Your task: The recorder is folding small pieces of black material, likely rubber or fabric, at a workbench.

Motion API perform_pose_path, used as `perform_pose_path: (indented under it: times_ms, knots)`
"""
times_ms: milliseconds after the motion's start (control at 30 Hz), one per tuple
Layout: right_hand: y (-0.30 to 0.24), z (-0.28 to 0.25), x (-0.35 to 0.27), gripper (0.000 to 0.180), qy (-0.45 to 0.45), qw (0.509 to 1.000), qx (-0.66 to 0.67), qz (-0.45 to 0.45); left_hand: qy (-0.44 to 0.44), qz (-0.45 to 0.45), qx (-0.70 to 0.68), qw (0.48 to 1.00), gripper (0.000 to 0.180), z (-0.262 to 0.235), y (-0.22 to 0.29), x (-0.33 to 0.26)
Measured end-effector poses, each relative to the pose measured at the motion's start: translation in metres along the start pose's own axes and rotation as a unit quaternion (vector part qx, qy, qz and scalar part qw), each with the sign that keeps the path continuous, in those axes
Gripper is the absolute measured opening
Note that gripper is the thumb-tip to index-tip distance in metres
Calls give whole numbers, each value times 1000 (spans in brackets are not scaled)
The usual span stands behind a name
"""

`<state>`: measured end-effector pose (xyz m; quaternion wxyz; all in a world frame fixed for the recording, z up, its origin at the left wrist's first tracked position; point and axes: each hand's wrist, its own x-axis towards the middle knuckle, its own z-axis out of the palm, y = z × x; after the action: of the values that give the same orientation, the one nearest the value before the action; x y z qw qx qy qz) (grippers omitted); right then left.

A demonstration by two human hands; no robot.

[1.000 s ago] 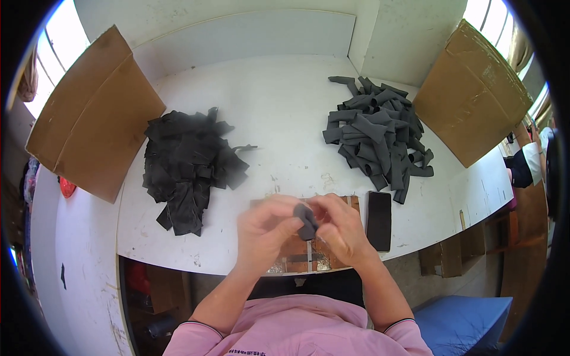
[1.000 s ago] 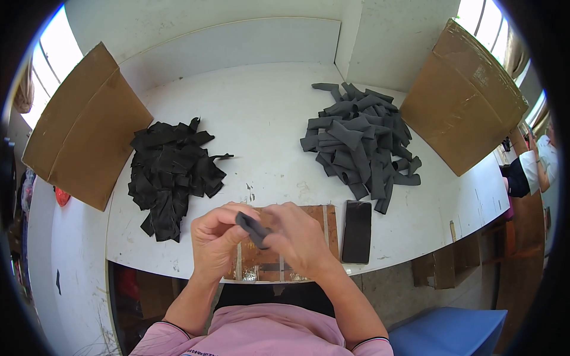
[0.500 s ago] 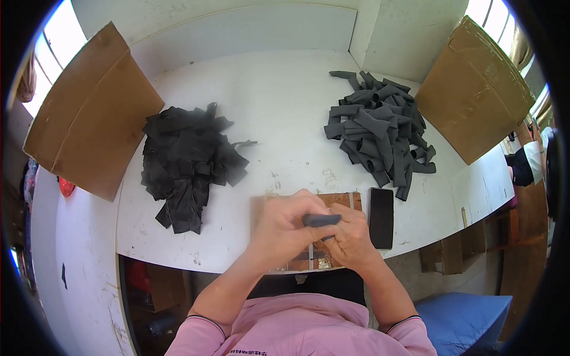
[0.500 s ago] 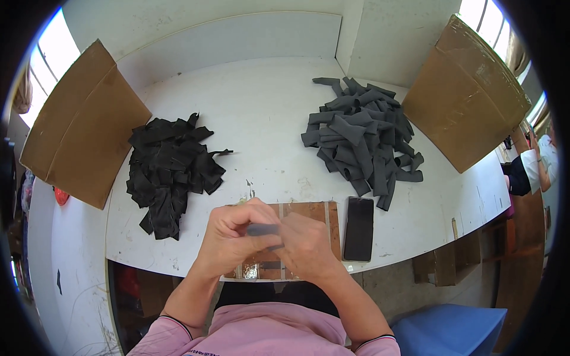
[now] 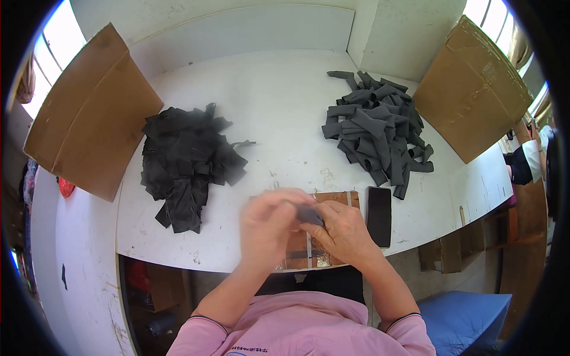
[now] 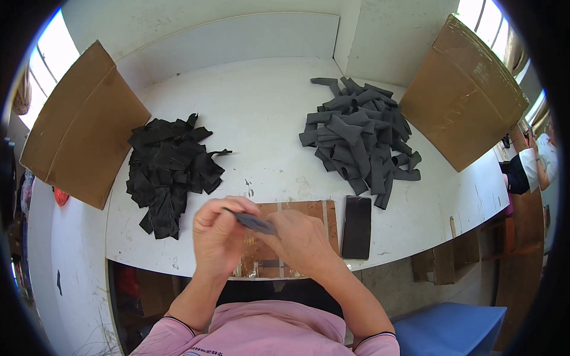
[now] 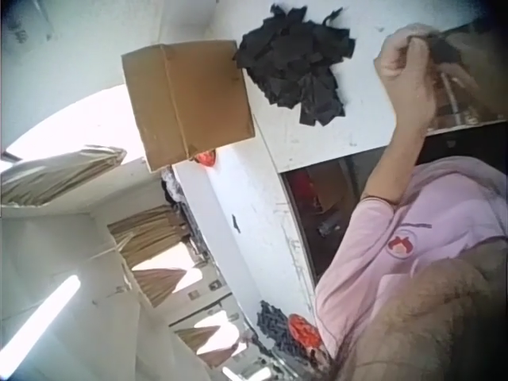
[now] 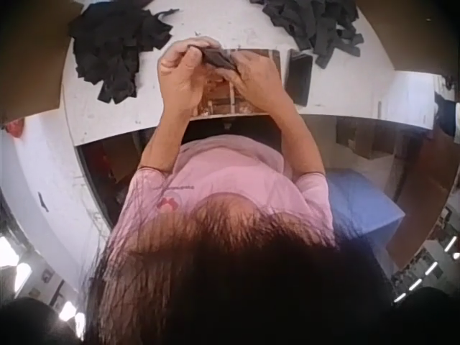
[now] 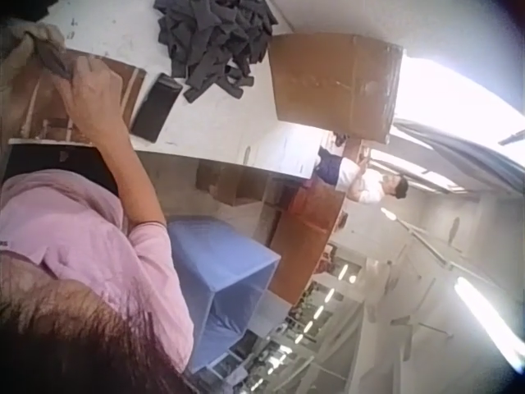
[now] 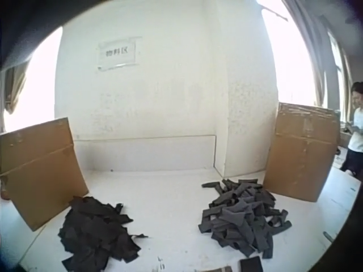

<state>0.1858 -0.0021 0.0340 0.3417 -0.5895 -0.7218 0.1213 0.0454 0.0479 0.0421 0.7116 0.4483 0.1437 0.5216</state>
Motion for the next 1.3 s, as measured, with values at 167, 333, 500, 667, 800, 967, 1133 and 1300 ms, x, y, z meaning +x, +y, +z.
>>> perform_pose_path:
  times_ms: [167,333,500,667,800,967,1133,1300]
  knots:
    - [10,28,-7,25,-3,999,-39,-8,25,-54,-150,987,16,-14,-10,-8]
    - [15,37,-22,22,63,998,-14,3,20,-23,-24,999,19,-2,1,-1]
    - [-12,26,-27,14,139,977,143,75,-54,-22,135,989,15,-15,5,5]
    - [7,42,-35,4,126,984,119,35,-64,-16,169,983,9,-11,3,4]
    - [3,50,-39,1,133,986,99,34,-33,43,161,985,7,-14,-11,-2]
    - [17,61,-60,7,136,945,209,213,-18,-28,160,987,9,-10,-8,-4]
    - [1,41,-30,12,219,969,117,20,20,-5,211,977,14,-33,-23,-8]
    - [-17,-9,3,10,162,961,225,21,301,142,549,767,32,-92,-42,37]
